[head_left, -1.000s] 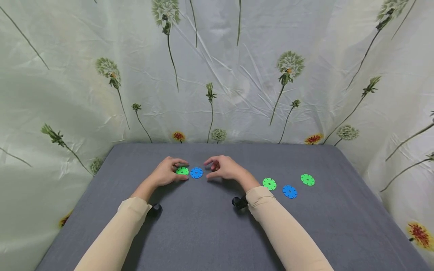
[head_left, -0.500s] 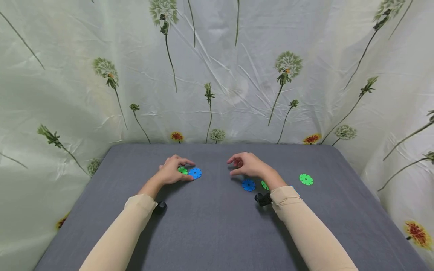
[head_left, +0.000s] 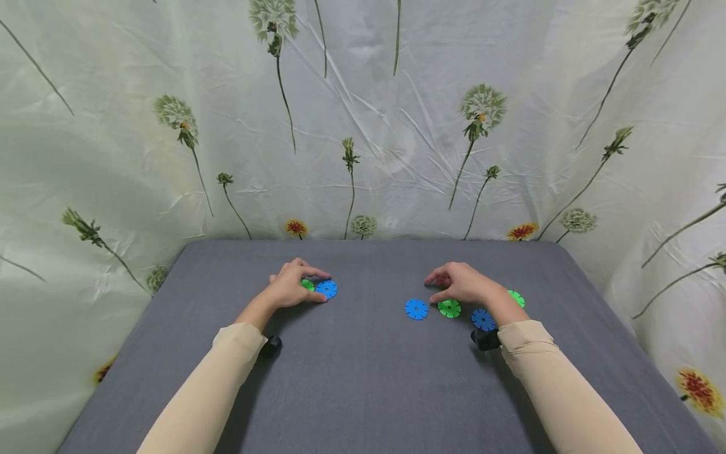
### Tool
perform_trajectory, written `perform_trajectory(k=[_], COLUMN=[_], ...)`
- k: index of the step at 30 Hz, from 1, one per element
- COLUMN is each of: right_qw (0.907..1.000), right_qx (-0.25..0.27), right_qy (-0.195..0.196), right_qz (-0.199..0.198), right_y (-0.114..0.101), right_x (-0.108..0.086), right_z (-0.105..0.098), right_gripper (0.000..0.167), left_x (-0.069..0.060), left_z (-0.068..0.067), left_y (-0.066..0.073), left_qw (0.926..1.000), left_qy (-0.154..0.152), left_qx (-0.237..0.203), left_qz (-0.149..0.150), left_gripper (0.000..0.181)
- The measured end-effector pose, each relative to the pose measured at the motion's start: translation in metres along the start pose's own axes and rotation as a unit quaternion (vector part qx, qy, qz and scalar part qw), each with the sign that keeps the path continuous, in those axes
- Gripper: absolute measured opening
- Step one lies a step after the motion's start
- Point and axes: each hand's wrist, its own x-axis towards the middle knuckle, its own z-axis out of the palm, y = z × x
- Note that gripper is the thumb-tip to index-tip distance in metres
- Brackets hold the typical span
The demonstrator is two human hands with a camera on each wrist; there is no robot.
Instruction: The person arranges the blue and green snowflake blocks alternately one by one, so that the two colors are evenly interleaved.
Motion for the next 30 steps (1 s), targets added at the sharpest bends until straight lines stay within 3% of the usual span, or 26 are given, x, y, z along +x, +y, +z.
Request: perform_trajectory(k=[3,12,30], right_qw=[0.9999,1.0000,0.9991], right_qx=[0.001,-0.005,0.006], right_qy=[-0.002,-0.007,0.038], right_qz=[0.013,0.000,-0.016], right_y=[0.009,0.022,0.034], right_x=[-0.010,-0.028,-0.038], right_z=[-0.003,-0.006,0.006], right_gripper=[0.045,0.048,0.039], left_x=[0.000,0.002,0.003], left_z=[0.001,0.001,0.002], left_y=[0.001,0.002,0.000], left_qw=[1.0000,0.9999,0.9999], left_qy=[-0.002,-0.008,-0.007], left_qx=[0.001,0.000,0.002], left_qz=[0.001,-0.007,-0.009], left_gripper=[0.049,0.048,0.048])
